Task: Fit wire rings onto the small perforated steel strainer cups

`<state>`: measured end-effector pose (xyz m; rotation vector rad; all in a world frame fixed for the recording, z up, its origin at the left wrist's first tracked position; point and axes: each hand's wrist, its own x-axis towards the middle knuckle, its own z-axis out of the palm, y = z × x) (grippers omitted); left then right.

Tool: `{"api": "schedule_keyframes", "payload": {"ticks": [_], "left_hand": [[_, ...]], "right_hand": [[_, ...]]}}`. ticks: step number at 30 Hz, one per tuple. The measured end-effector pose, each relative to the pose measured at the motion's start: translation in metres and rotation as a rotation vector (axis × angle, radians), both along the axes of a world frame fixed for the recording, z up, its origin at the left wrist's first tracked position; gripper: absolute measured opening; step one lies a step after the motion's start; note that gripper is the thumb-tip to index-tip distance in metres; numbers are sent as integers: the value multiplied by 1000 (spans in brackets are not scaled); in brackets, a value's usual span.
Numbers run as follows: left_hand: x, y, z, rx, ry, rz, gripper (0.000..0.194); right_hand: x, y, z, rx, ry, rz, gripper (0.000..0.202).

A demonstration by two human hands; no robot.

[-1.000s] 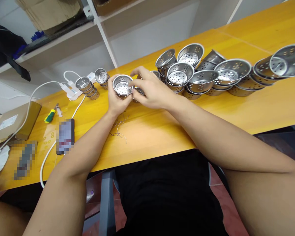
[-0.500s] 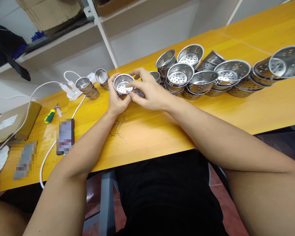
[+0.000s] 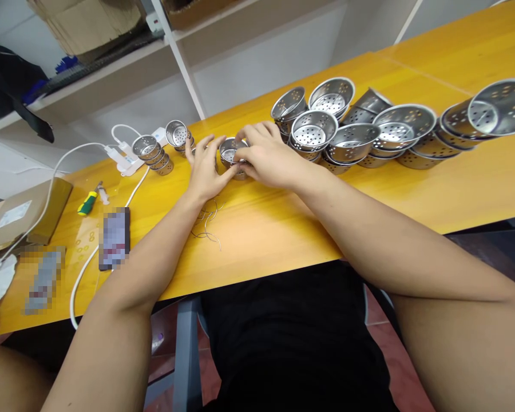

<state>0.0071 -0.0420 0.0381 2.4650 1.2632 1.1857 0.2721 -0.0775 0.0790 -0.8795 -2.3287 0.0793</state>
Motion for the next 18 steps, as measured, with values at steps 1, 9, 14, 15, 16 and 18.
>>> {"api": "schedule_keyframes", "payload": {"ticks": [1, 9, 14, 15, 16, 18], "left_hand": [[0, 0, 0, -9, 20, -11, 92], [-12, 0, 14, -53, 190, -115, 101], [-26, 4, 24, -30, 136, -107, 117], [-30, 7, 23, -19, 104, -100, 118], [-34, 11, 21, -7, 70, -92, 117], [-43, 22, 11, 20, -1, -76, 112]], "right_hand": [[0, 0, -1, 8, -20, 3, 30], [1, 2, -4, 20, -95, 15, 26], [-6, -5, -3, 3, -76, 31, 39], [-9, -6, -4, 6, -71, 33, 41], [-12, -8, -5, 11, -71, 37, 42], [-17, -10, -7, 20, -83, 49, 43]]}}
